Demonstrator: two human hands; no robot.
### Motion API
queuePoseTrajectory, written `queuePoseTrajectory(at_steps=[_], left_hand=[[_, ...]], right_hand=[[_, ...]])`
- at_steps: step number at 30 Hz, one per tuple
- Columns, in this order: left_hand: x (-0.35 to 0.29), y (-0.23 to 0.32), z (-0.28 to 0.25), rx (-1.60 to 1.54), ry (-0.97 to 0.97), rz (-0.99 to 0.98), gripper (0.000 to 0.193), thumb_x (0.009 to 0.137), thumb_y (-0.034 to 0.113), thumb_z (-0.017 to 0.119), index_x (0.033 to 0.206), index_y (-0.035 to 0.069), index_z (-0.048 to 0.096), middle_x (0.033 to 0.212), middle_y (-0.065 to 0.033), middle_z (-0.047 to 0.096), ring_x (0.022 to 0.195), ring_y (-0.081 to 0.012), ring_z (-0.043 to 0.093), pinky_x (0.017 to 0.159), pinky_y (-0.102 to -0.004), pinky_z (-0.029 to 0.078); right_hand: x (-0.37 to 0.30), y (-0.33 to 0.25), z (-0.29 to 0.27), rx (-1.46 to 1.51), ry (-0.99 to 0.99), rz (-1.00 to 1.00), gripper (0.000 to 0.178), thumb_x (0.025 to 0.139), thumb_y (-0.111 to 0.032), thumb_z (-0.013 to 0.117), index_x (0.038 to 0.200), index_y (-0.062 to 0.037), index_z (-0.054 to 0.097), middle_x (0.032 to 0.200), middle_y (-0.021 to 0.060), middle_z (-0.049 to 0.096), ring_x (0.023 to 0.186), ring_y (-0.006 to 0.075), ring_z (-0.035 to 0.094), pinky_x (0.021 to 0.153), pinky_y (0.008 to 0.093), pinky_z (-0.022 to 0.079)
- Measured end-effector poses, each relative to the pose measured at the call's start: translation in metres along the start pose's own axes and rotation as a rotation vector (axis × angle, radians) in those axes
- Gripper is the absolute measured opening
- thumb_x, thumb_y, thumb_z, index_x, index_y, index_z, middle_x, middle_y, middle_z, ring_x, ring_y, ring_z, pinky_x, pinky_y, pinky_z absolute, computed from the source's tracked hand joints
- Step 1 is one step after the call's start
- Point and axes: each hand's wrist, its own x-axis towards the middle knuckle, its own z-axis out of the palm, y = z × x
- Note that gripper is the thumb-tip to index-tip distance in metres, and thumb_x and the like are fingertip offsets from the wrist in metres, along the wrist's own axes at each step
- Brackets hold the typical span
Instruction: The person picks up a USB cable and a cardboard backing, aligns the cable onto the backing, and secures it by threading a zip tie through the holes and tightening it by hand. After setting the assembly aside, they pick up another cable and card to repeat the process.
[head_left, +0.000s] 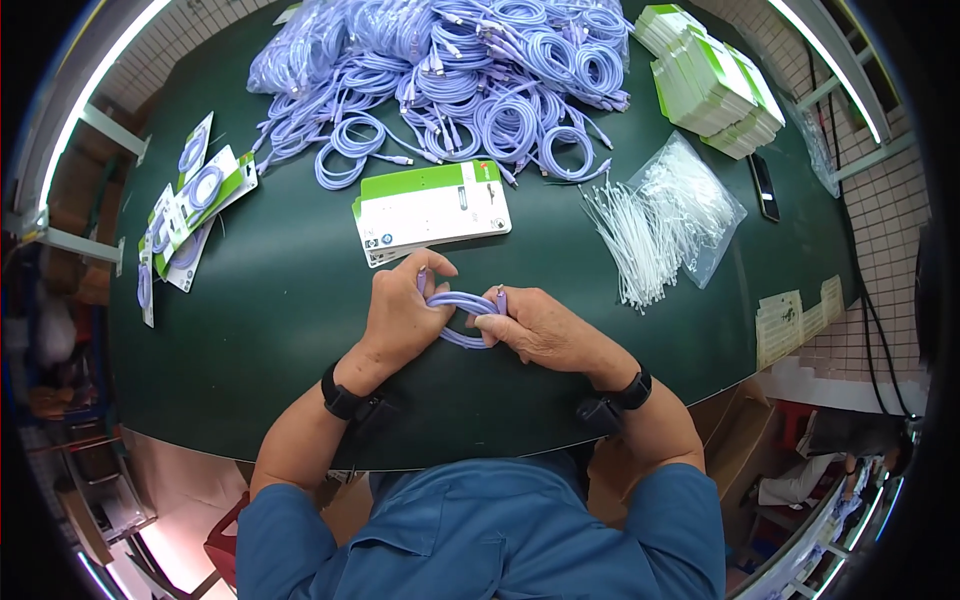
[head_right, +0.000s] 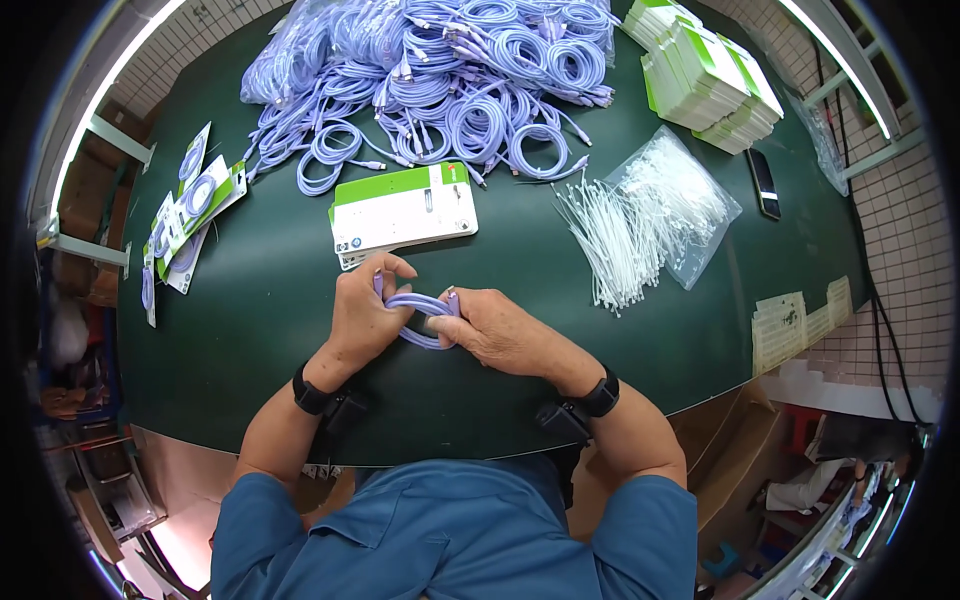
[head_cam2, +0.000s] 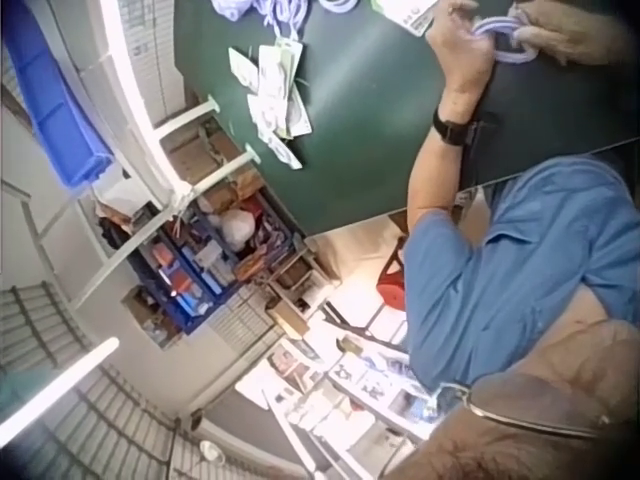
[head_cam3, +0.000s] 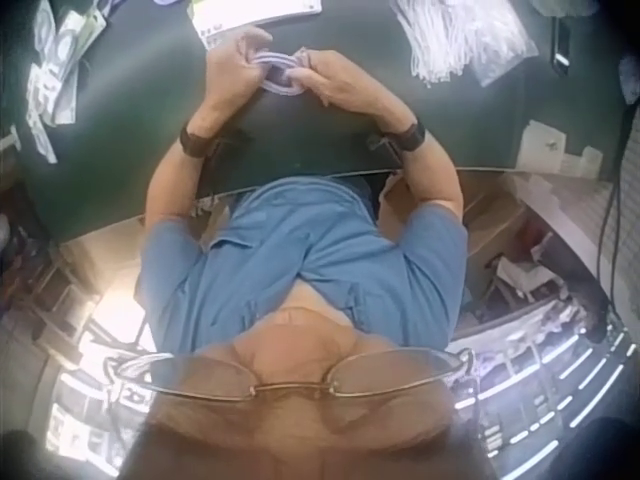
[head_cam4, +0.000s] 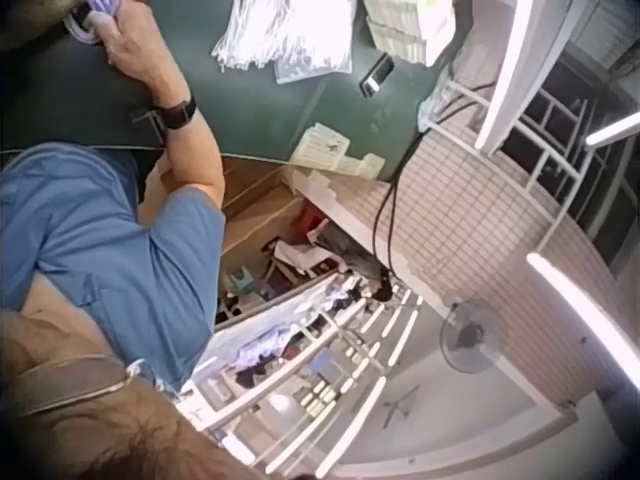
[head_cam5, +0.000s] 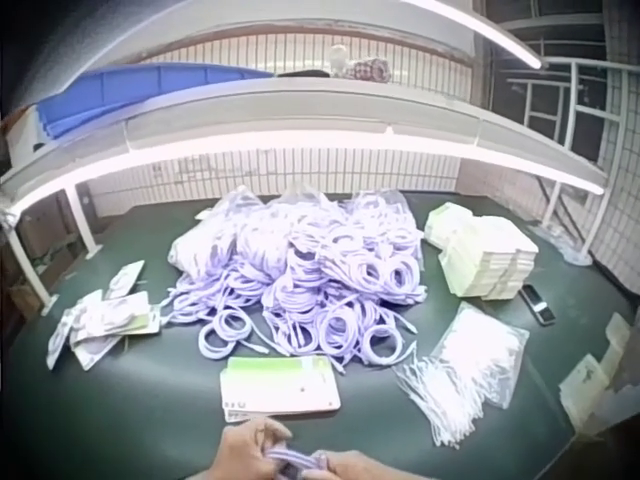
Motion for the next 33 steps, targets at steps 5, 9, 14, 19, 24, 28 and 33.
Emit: queuePoseTrajectory(at_steps=[5,9,14,19,24,28,33], left_hand=[[0.000,0.000,0.001,-0.282,0.050,-0.129,0.024,0.085,0.001,0.077,0.108,0.001,0.068,0.065,-0.0017,0.062,0.056,-0.0087,0.057,0.053,-0.0270,0.046],[0.000,0.000,0.004,-0.583,0.042,-0.288,0.025,0.088,-0.002,0.075,0.111,-0.001,0.066,0.069,-0.0013,0.064,0.057,-0.0088,0.059,0.052,-0.0243,0.047],[0.003,0.003,0.003,-1.125,-0.014,-0.468,0.030,0.088,-0.007,0.072,0.116,-0.002,0.065,0.072,-0.0037,0.067,0.059,-0.0109,0.063,0.053,-0.0239,0.049],[0.000,0.015,-0.004,-1.272,-0.058,-0.429,0.035,0.086,-0.008,0.070,0.120,-0.004,0.064,0.075,-0.0056,0.070,0.061,-0.0131,0.066,0.057,-0.0228,0.052],[-0.002,0.020,-0.011,-0.310,-0.128,-0.127,0.033,0.083,-0.007,0.069,0.116,-0.003,0.069,0.073,-0.0090,0.072,0.062,-0.0130,0.067,0.057,-0.0243,0.050],[-0.002,0.015,-0.004,-0.008,-0.138,0.040,0.029,0.083,-0.005,0.070,0.112,-0.001,0.073,0.075,-0.0138,0.073,0.066,-0.0205,0.070,0.060,-0.0307,0.053],[0.001,-0.001,0.007,0.069,-0.141,0.201,0.027,0.084,-0.002,0.070,0.110,0.003,0.075,0.085,-0.0177,0.074,0.077,-0.0377,0.072,0.069,-0.0424,0.057]], right_hand=[[0.004,0.003,-0.008,0.113,-0.162,-0.076,0.029,0.111,-0.029,0.052,0.107,-0.0026,0.065,0.091,0.0026,0.063,0.065,0.0088,0.058,0.060,0.0243,0.049],[0.004,0.007,-0.004,0.202,-0.155,-0.069,0.033,0.112,-0.032,0.050,0.105,-0.0022,0.064,0.093,0.0029,0.061,0.070,0.0091,0.060,0.064,0.0242,0.051],[0.005,0.004,0.001,0.225,-0.102,-0.195,0.034,0.112,-0.033,0.050,0.105,-0.0019,0.063,0.091,0.0019,0.060,0.074,0.0093,0.060,0.066,0.0243,0.052],[-0.003,0.012,-0.007,0.403,-0.121,-0.191,0.033,0.112,-0.032,0.051,0.103,-0.0026,0.063,0.089,0.0016,0.060,0.067,0.0093,0.058,0.060,0.0249,0.049],[-0.003,0.002,-0.008,0.246,-0.039,-0.110,0.034,0.111,-0.032,0.052,0.096,-0.0039,0.062,0.085,0.0013,0.059,0.058,0.0085,0.052,0.054,0.0251,0.043],[-0.006,-0.002,-0.013,0.011,-0.146,-0.068,0.034,0.111,-0.031,0.053,0.094,-0.0028,0.060,0.082,0.0034,0.057,0.062,0.0133,0.055,0.059,0.0292,0.045],[-0.001,0.008,-0.006,-0.203,-0.058,-0.245,0.033,0.111,-0.029,0.054,0.096,-0.0004,0.061,0.080,0.0078,0.056,0.069,0.0201,0.059,0.065,0.0353,0.046]])
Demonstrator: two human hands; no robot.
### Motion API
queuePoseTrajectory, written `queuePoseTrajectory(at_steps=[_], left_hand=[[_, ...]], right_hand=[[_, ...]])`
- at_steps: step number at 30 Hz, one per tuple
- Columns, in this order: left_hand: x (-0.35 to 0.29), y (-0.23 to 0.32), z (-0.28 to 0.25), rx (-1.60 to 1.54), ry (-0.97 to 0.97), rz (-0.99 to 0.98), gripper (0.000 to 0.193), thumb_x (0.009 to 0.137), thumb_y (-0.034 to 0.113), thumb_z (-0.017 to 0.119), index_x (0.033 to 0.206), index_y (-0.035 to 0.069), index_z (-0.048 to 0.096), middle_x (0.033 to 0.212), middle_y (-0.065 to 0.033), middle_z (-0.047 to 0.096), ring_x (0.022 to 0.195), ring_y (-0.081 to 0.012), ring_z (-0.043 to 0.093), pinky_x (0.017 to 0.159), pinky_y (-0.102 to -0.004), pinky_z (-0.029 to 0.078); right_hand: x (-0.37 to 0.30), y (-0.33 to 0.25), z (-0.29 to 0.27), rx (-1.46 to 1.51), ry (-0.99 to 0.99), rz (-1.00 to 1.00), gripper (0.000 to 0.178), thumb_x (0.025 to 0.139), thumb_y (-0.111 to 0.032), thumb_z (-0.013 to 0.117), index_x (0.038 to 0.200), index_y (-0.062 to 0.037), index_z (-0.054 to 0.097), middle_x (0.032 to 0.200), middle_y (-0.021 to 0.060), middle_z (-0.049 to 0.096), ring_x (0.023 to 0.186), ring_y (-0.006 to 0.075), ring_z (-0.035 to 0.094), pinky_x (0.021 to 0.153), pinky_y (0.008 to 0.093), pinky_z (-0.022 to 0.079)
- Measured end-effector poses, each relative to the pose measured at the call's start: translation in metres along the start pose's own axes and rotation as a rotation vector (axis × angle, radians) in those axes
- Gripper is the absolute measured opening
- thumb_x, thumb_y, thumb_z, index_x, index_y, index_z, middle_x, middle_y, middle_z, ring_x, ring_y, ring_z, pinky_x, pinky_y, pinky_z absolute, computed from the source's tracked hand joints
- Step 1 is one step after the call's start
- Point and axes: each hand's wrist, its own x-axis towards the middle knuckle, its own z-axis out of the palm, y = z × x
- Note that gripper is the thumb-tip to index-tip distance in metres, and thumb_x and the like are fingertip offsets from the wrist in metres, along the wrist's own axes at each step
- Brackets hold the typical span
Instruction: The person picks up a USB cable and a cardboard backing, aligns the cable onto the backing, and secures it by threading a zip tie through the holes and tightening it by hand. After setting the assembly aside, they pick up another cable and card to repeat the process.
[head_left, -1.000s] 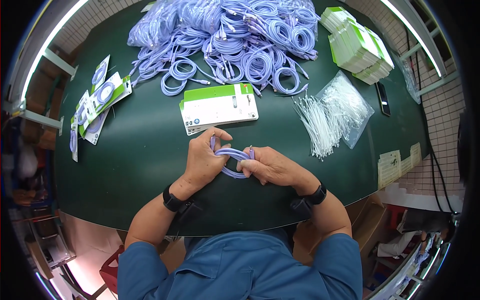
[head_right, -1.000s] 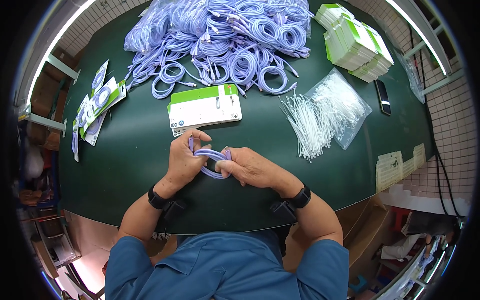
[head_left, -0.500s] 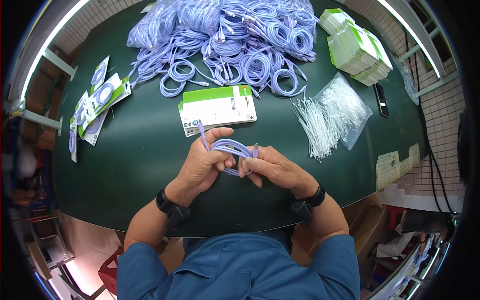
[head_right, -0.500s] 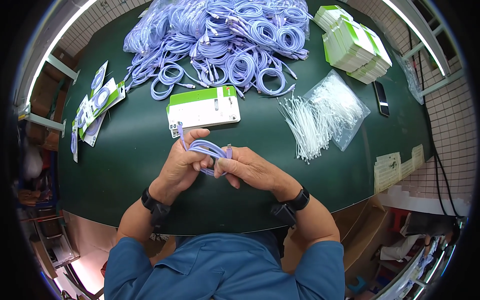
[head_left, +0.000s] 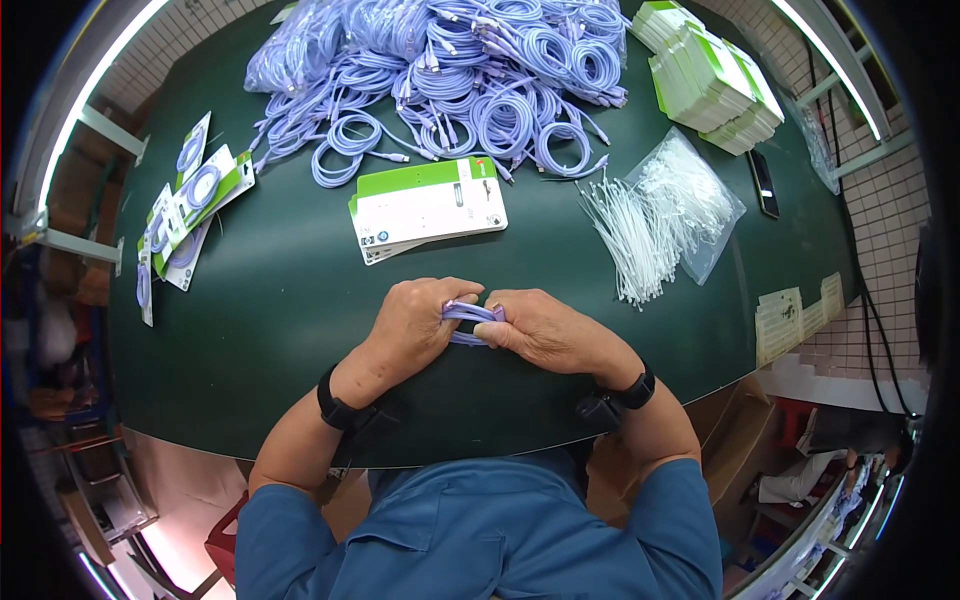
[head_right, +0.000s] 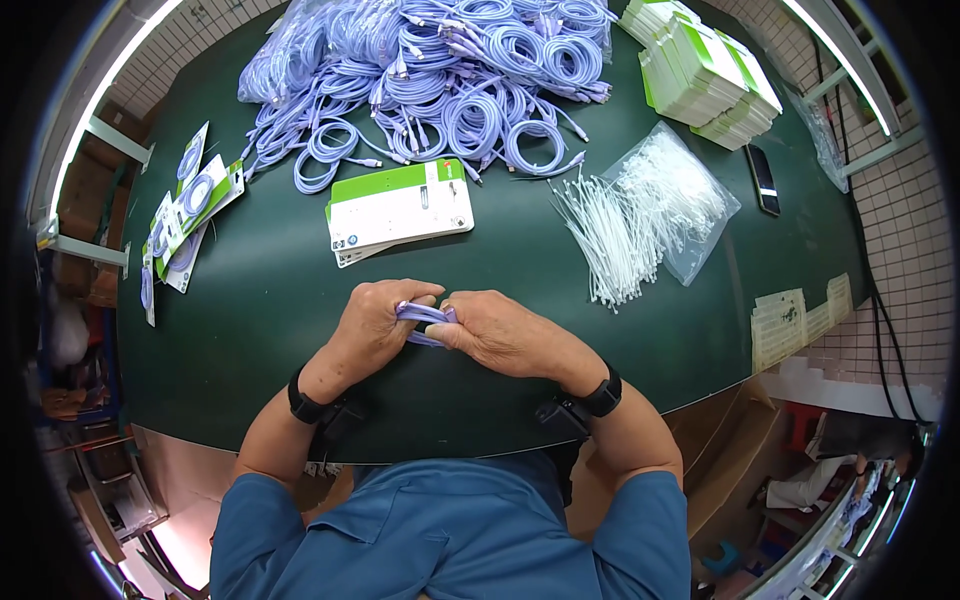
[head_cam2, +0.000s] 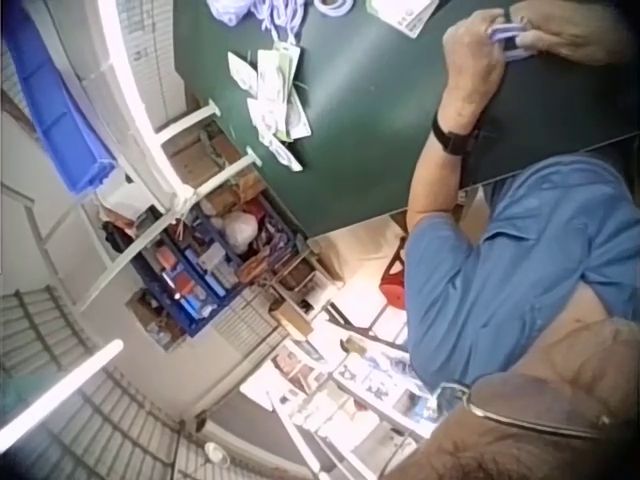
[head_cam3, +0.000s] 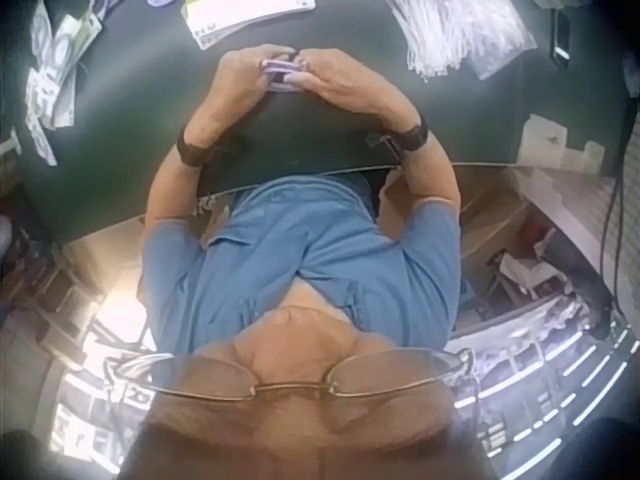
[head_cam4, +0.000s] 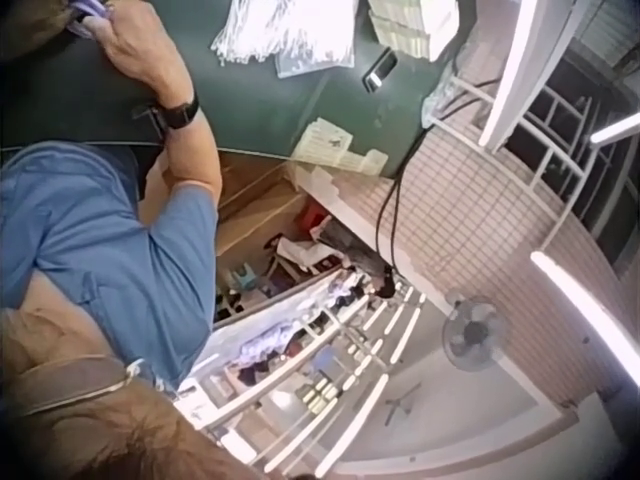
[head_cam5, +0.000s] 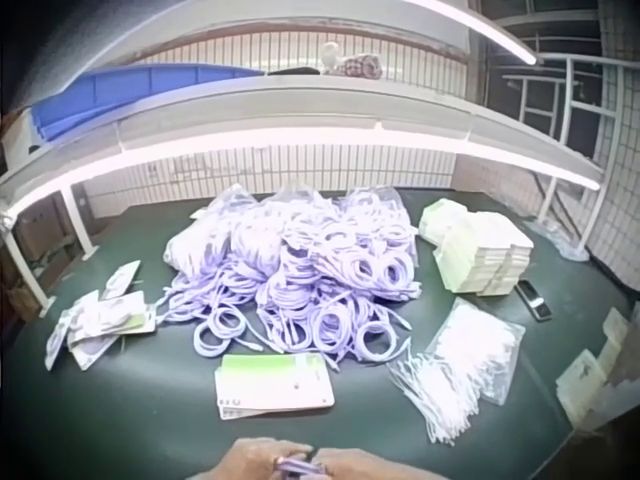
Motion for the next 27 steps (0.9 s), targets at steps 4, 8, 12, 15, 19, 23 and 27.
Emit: queuePoseTrajectory(at_steps=[4,8,12,15,19,23,27], left_hand=[[-0.001,-0.003,0.001,0.056,-0.029,0.071,0.027,0.086,-0.002,0.070,0.112,0.003,0.075,0.091,-0.0182,0.075,0.082,-0.0389,0.071,0.075,-0.0425,0.058],[-0.001,0.003,-0.005,0.036,0.014,0.144,0.031,0.087,-0.002,0.071,0.117,0.004,0.075,0.092,-0.0178,0.074,0.080,-0.0354,0.072,0.074,-0.0398,0.058],[0.002,0.019,-0.009,0.022,0.088,0.147,0.039,0.086,-0.004,0.072,0.123,0.006,0.075,0.091,-0.0160,0.074,0.076,-0.0311,0.071,0.071,-0.0366,0.057],[0.006,0.024,-0.011,0.001,0.103,0.152,0.043,0.086,-0.005,0.072,0.127,0.007,0.074,0.091,-0.0148,0.075,0.075,-0.0283,0.071,0.070,-0.0346,0.056],[0.010,0.017,-0.009,-0.040,0.067,0.197,0.044,0.088,-0.007,0.071,0.130,0.008,0.074,0.093,-0.0140,0.076,0.077,-0.0255,0.072,0.070,-0.0326,0.056],[0.013,0.005,-0.004,-0.037,0.037,0.202,0.042,0.091,-0.007,0.069,0.129,0.008,0.074,0.095,-0.0143,0.077,0.079,-0.0240,0.073,0.073,-0.0324,0.057],[0.009,0.001,0.003,-0.108,0.064,0.174,0.039,0.093,-0.006,0.068,0.129,0.008,0.074,0.096,-0.0151,0.076,0.081,-0.0221,0.074,0.073,-0.0332,0.057]], right_hand=[[-0.001,0.004,0.005,-0.207,0.161,-0.186,0.033,0.110,-0.028,0.054,0.096,0.0014,0.060,0.080,0.0106,0.058,0.078,0.0250,0.062,0.072,0.0396,0.047],[-0.003,-0.003,0.004,-0.102,0.150,-0.131,0.037,0.109,-0.031,0.055,0.097,0.0025,0.062,0.089,0.0202,0.062,0.084,0.0425,0.059,0.077,0.0482,0.047],[-0.005,-0.007,-0.007,-0.011,0.135,-0.051,0.035,0.110,-0.030,0.054,0.097,0.0023,0.062,0.085,0.0166,0.063,0.076,0.0350,0.064,0.072,0.0430,0.051],[-0.006,-0.003,-0.010,0.234,0.101,0.023,0.033,0.109,-0.027,0.054,0.098,0.0021,0.063,0.080,0.0117,0.064,0.065,0.0237,0.066,0.064,0.0358,0.054],[-0.004,0.002,-0.015,0.279,0.069,0.066,0.033,0.111,-0.026,0.052,0.096,0.0011,0.065,0.078,0.0062,0.064,0.063,0.0130,0.063,0.062,0.0271,0.052],[-0.003,-0.003,-0.006,0.224,0.195,0.080,0.033,0.111,-0.026,0.052,0.097,0.0014,0.065,0.076,0.0062,0.063,0.063,0.0134,0.064,0.060,0.0273,0.052],[-0.003,-0.012,-0.008,0.175,0.218,0.129,0.032,0.110,-0.026,0.054,0.098,0.0019,0.065,0.078,0.0074,0.064,0.061,0.0129,0.063,0.058,0.0290,0.052]])
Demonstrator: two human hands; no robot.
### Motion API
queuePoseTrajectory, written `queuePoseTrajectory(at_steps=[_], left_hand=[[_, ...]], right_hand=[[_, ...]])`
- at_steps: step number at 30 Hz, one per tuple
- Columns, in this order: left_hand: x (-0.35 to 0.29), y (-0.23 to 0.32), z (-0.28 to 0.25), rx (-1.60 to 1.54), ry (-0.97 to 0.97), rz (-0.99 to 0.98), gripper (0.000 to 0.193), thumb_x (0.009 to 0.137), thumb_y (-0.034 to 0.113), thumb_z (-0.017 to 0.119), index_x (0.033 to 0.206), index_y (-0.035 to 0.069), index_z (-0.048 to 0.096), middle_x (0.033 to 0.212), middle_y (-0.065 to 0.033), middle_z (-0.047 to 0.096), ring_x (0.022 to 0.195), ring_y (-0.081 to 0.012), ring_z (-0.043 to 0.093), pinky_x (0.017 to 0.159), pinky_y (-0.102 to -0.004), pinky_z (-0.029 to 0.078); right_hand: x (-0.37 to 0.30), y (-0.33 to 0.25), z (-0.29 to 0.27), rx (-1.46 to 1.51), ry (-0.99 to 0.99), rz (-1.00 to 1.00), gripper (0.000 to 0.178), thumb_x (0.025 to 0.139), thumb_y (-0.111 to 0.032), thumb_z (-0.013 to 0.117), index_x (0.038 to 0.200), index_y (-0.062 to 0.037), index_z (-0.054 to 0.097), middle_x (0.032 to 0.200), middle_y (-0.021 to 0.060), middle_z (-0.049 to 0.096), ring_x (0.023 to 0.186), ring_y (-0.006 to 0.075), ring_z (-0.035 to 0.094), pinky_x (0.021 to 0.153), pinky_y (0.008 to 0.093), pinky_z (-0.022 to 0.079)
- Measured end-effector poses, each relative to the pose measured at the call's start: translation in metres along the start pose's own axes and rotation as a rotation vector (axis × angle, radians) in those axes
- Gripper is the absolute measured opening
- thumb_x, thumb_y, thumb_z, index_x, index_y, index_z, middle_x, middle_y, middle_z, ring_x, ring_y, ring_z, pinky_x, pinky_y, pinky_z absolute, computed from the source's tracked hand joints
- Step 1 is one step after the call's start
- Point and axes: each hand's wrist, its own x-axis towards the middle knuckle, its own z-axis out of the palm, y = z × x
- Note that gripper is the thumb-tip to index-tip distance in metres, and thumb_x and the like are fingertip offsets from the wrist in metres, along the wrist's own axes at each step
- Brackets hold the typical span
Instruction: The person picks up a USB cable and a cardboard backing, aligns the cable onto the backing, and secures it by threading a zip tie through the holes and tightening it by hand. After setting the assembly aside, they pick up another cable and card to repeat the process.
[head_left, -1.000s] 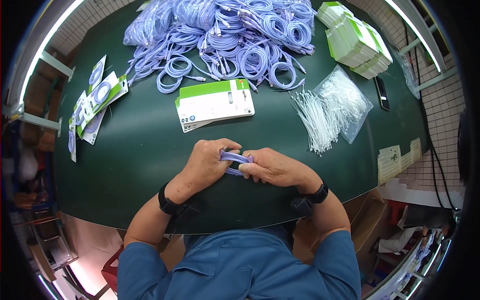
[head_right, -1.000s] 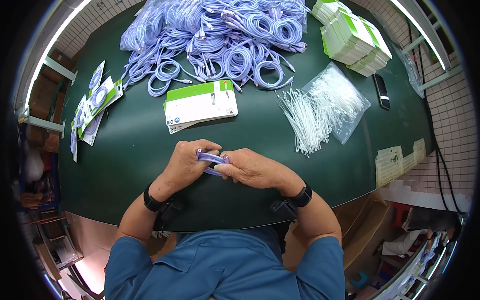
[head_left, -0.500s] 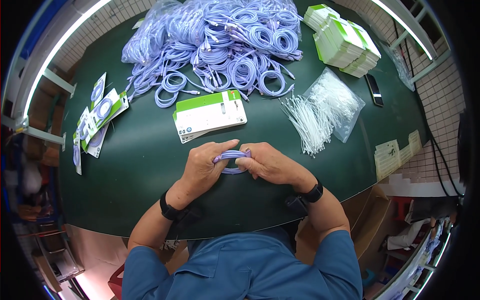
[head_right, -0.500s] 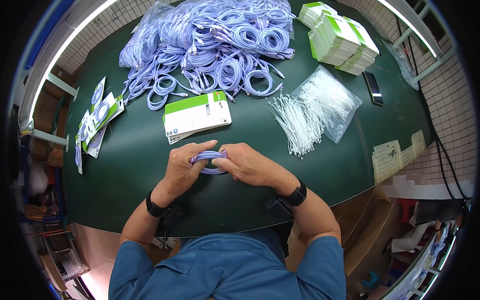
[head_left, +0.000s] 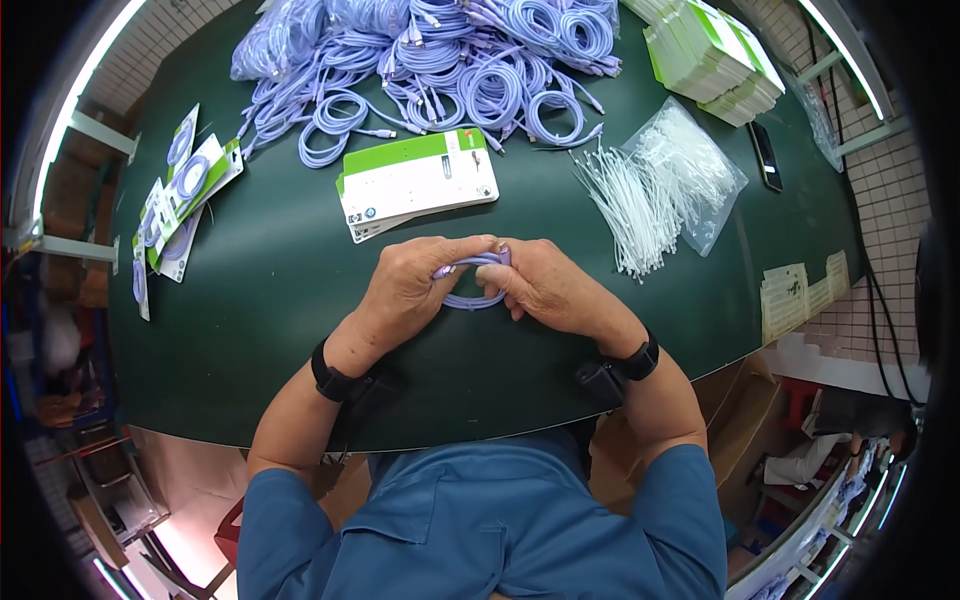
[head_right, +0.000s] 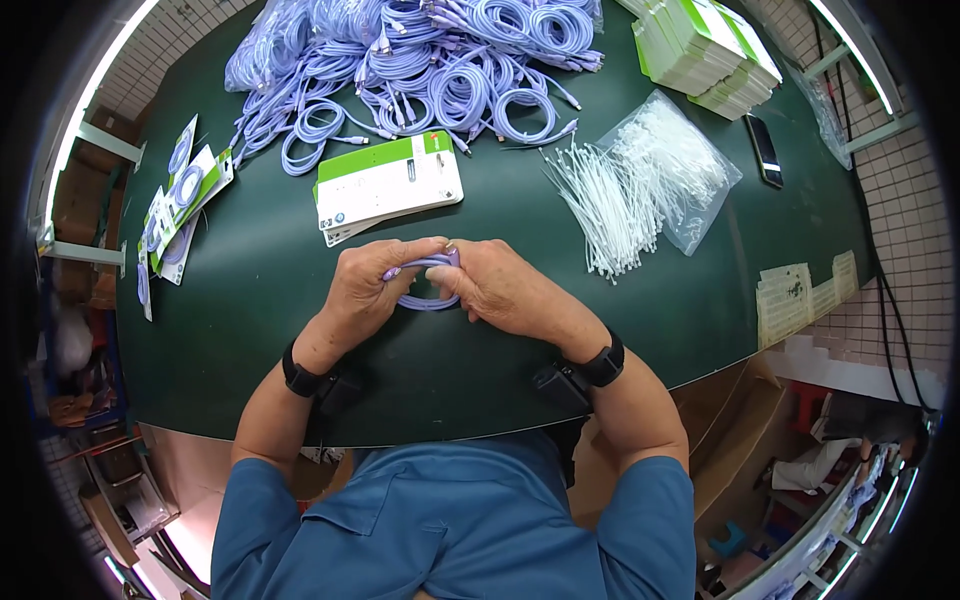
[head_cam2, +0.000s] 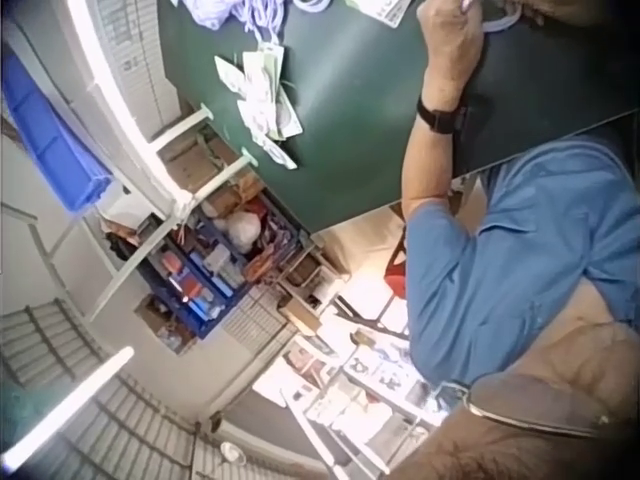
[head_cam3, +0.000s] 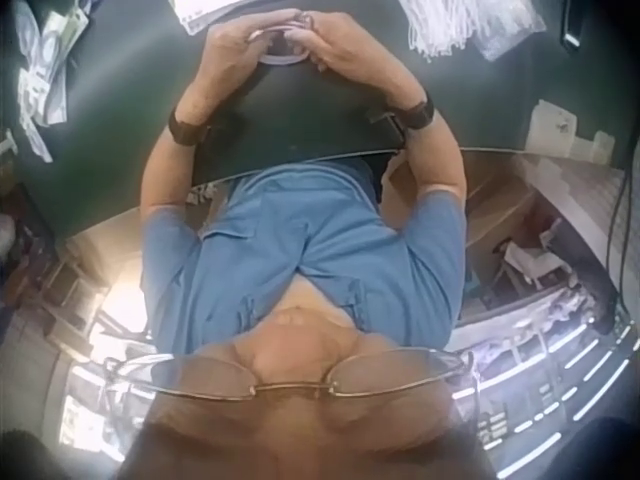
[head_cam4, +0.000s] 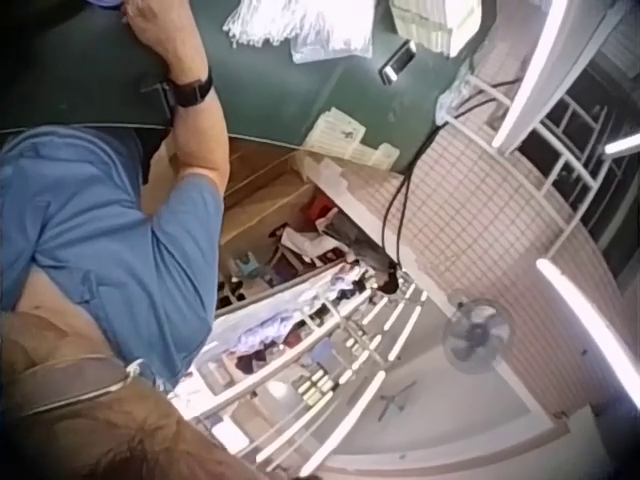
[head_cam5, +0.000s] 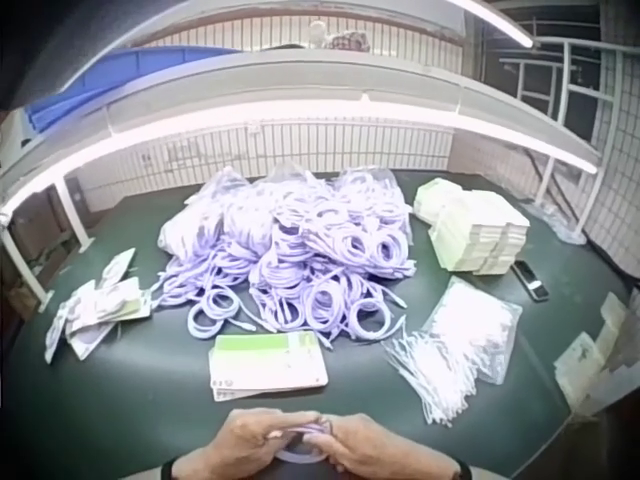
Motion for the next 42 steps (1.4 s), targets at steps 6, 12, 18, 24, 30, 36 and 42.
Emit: queuePoseTrajectory(at_steps=[6,12,18,24,30,36,42], left_hand=[[0.007,0.006,-0.007,-0.188,-0.100,-0.304,0.028,0.099,0.002,0.065,0.126,0.004,0.073,0.089,-0.0142,0.074,0.074,-0.0201,0.071,0.069,-0.0337,0.056],[0.009,0.006,-0.009,-0.095,-0.175,-0.288,0.030,0.101,0.000,0.062,0.128,0.004,0.072,0.084,-0.0057,0.071,0.071,-0.0113,0.062,0.066,-0.0273,0.051],[0.010,0.001,-0.014,-0.272,-0.229,-0.404,0.036,0.099,0.000,0.063,0.135,-0.001,0.066,0.090,-0.0054,0.073,0.079,-0.0133,0.065,0.072,-0.0276,0.052],[0.024,0.028,-0.011,-0.266,0.240,-0.245,0.053,0.092,0.007,0.074,0.141,-0.005,0.057,0.116,-0.0156,0.070,0.103,-0.0224,0.068,0.083,-0.0298,0.053],[0.019,0.060,-0.004,0.357,0.358,0.236,0.081,0.082,0.007,0.083,0.153,-0.001,0.045,0.136,-0.0197,0.059,0.117,-0.0340,0.063,0.094,-0.0363,0.055],[0.033,0.055,0.036,0.285,0.124,0.209,0.086,0.076,0.012,0.088,0.151,0.002,0.048,0.126,-0.0167,0.061,0.109,-0.0341,0.063,0.090,-0.0399,0.056],[0.024,0.047,0.026,0.348,0.060,0.223,0.082,0.076,0.010,0.088,0.149,0.003,0.050,0.114,-0.0137,0.066,0.101,-0.0310,0.065,0.084,-0.0380,0.056]], right_hand=[[0.009,0.026,0.006,-0.250,0.111,-0.202,0.030,0.108,-0.023,0.054,0.094,0.0020,0.061,0.075,0.0109,0.061,0.061,0.0221,0.062,0.061,0.0367,0.051],[0.011,0.039,0.004,-0.469,0.140,-0.494,0.026,0.106,-0.019,0.054,0.090,0.0024,0.057,0.072,0.0154,0.057,0.064,0.0339,0.060,0.065,0.0434,0.049],[0.003,0.006,-0.002,-0.223,0.023,-0.223,0.029,0.108,-0.022,0.053,0.092,0.0028,0.057,0.076,0.0138,0.060,0.064,0.0278,0.062,0.065,0.0401,0.051],[-0.003,0.008,-0.011,0.198,0.157,-0.053,0.033,0.112,-0.027,0.051,0.096,-0.0001,0.061,0.079,0.0034,0.061,0.067,0.0098,0.060,0.062,0.0272,0.052],[0.000,0.014,-0.017,0.403,0.292,-0.103,0.034,0.113,-0.030,0.050,0.100,-0.0009,0.062,0.082,0.0015,0.062,0.069,0.0083,0.060,0.062,0.0238,0.051],[0.002,0.015,-0.009,0.485,0.325,-0.120,0.031,0.112,-0.028,0.052,0.106,0.0003,0.063,0.082,0.0018,0.064,0.069,0.0060,0.060,0.062,0.0236,0.052],[0.002,0.004,-0.019,0.283,0.356,-0.078,0.024,0.107,-0.020,0.062,0.120,-0.0004,0.060,0.086,0.0024,0.065,0.071,0.0055,0.060,0.063,0.0224,0.051]])
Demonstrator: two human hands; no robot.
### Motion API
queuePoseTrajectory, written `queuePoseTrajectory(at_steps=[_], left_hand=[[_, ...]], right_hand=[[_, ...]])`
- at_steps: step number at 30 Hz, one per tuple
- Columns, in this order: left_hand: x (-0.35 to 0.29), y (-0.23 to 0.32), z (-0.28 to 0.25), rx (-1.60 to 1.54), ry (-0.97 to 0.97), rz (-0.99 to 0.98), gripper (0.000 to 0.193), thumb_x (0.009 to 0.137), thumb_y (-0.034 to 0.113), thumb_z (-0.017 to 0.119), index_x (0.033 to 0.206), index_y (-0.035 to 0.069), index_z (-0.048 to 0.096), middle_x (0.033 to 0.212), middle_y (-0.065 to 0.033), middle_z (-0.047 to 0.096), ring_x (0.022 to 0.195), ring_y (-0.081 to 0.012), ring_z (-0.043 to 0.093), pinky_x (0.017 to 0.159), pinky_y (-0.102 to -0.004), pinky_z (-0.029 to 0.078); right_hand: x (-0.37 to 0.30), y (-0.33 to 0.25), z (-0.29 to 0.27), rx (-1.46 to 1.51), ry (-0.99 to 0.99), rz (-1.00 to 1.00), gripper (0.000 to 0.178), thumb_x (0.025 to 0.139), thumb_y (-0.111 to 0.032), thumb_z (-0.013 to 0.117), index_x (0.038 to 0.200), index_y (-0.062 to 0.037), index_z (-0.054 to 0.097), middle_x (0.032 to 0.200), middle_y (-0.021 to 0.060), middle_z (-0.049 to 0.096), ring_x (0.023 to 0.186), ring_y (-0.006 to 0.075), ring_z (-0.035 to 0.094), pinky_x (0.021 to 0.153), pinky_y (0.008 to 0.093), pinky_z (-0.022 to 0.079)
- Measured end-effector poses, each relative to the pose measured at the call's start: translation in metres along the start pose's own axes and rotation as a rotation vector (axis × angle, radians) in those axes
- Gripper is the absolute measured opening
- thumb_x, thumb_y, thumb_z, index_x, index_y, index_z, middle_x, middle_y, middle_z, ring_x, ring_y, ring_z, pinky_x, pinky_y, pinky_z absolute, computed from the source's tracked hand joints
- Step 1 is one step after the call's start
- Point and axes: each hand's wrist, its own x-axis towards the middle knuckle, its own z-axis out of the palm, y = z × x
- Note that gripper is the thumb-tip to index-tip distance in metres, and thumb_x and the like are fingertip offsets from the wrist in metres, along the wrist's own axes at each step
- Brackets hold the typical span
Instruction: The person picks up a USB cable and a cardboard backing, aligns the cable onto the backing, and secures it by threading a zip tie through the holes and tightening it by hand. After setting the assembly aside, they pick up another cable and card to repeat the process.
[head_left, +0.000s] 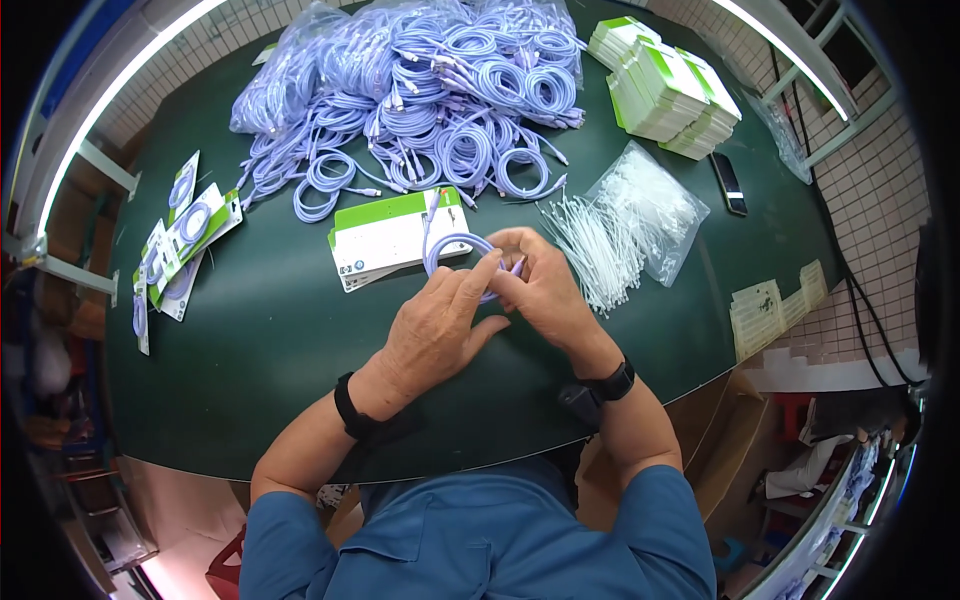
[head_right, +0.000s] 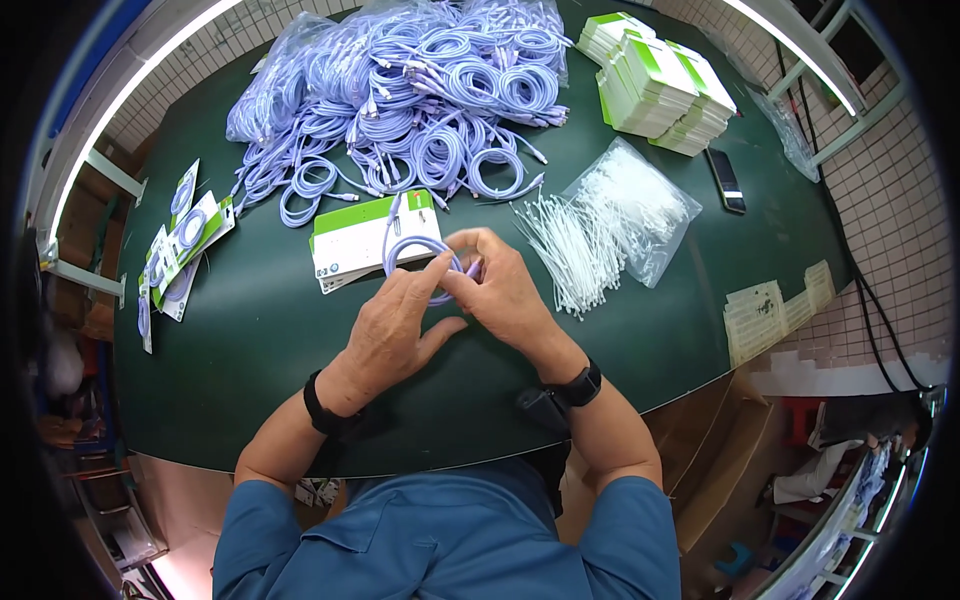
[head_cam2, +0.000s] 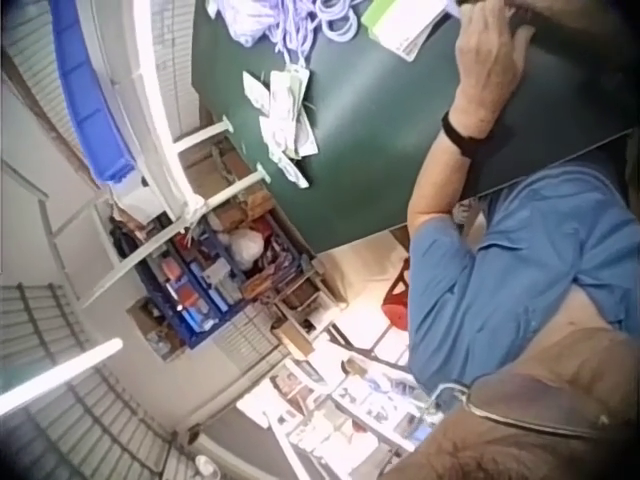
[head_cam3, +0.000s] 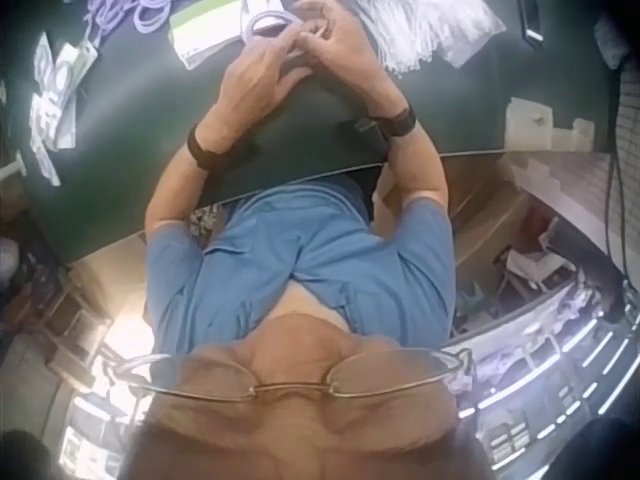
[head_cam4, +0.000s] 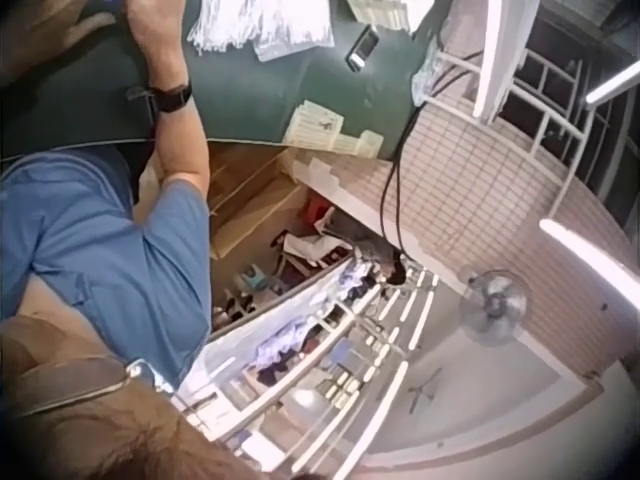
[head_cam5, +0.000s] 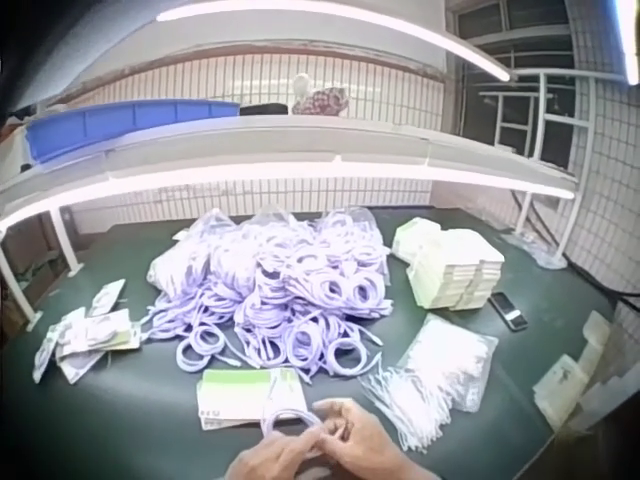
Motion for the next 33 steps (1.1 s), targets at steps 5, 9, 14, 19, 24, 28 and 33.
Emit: queuePoseTrajectory(at_steps=[5,9,14,19,24,28,33], left_hand=[[-0.007,-0.013,-0.001,-0.111,0.016,0.027,0.058,0.078,0.006,0.087,0.131,0.006,0.065,0.097,-0.0082,0.070,0.086,-0.0278,0.066,0.075,-0.0373,0.056],[-0.002,-0.021,-0.007,-0.234,0.084,0.141,0.038,0.078,0.002,0.085,0.113,0.007,0.072,0.090,-0.0056,0.071,0.079,-0.0254,0.065,0.070,-0.0370,0.055],[0.004,-0.030,-0.017,-0.326,0.063,0.169,0.026,0.078,-0.001,0.086,0.099,0.005,0.074,0.086,-0.0080,0.073,0.076,-0.0237,0.069,0.066,-0.0339,0.055],[0.000,-0.037,-0.020,-0.326,0.050,0.174,0.026,0.078,-0.001,0.086,0.099,0.006,0.073,0.086,-0.0075,0.073,0.076,-0.0236,0.069,0.066,-0.0336,0.055],[-0.003,-0.035,-0.028,-0.314,0.018,0.184,0.025,0.078,0.001,0.084,0.100,0.006,0.073,0.089,-0.0054,0.070,0.079,-0.0243,0.068,0.067,-0.0366,0.056],[0.000,-0.032,-0.032,-0.220,-0.017,0.241,0.023,0.079,0.002,0.080,0.099,0.007,0.072,0.089,-0.0037,0.067,0.079,-0.0229,0.066,0.063,-0.0354,0.055],[-0.001,-0.024,-0.035,-0.034,-0.099,0.381,0.024,0.079,0.006,0.077,0.102,0.009,0.072,0.091,-0.0029,0.066,0.074,-0.0202,0.064,0.056,-0.0326,0.052]], right_hand=[[-0.001,0.000,-0.006,0.136,-0.064,0.015,0.035,0.101,-0.013,0.070,0.131,-0.0023,0.054,0.090,0.0036,0.067,0.073,0.0077,0.061,0.063,0.0213,0.050],[-0.006,-0.004,-0.006,0.367,-0.144,0.103,0.039,0.100,-0.010,0.071,0.133,-0.0028,0.052,0.093,0.0044,0.067,0.072,0.0089,0.062,0.062,0.0221,0.050],[-0.004,0.001,-0.006,0.447,-0.150,0.170,0.042,0.100,-0.010,0.071,0.136,-0.0035,0.052,0.099,0.0060,0.067,0.074,0.0093,0.063,0.065,0.0225,0.052],[-0.005,-0.003,-0.009,0.170,-0.229,0.025,0.046,0.098,-0.009,0.073,0.139,-0.0025,0.052,0.106,0.0065,0.067,0.080,0.0102,0.064,0.070,0.0252,0.055],[-0.018,-0.029,-0.008,-0.379,-0.149,-0.410,0.052,0.089,-0.006,0.078,0.136,-0.0020,0.057,0.111,0.0094,0.068,0.085,0.0181,0.067,0.076,0.0305,0.058],[-0.016,-0.024,0.003,-0.742,-0.106,-0.750,0.049,0.083,-0.006,0.080,0.128,-0.0035,0.061,0.112,0.0137,0.069,0.084,0.0265,0.068,0.076,0.0346,0.058],[-0.020,-0.011,0.009,-0.875,-0.167,-0.613,0.035,0.078,-0.008,0.081,0.110,-0.0059,0.065,0.106,0.0139,0.069,0.082,0.0324,0.068,0.071,0.0392,0.057]])
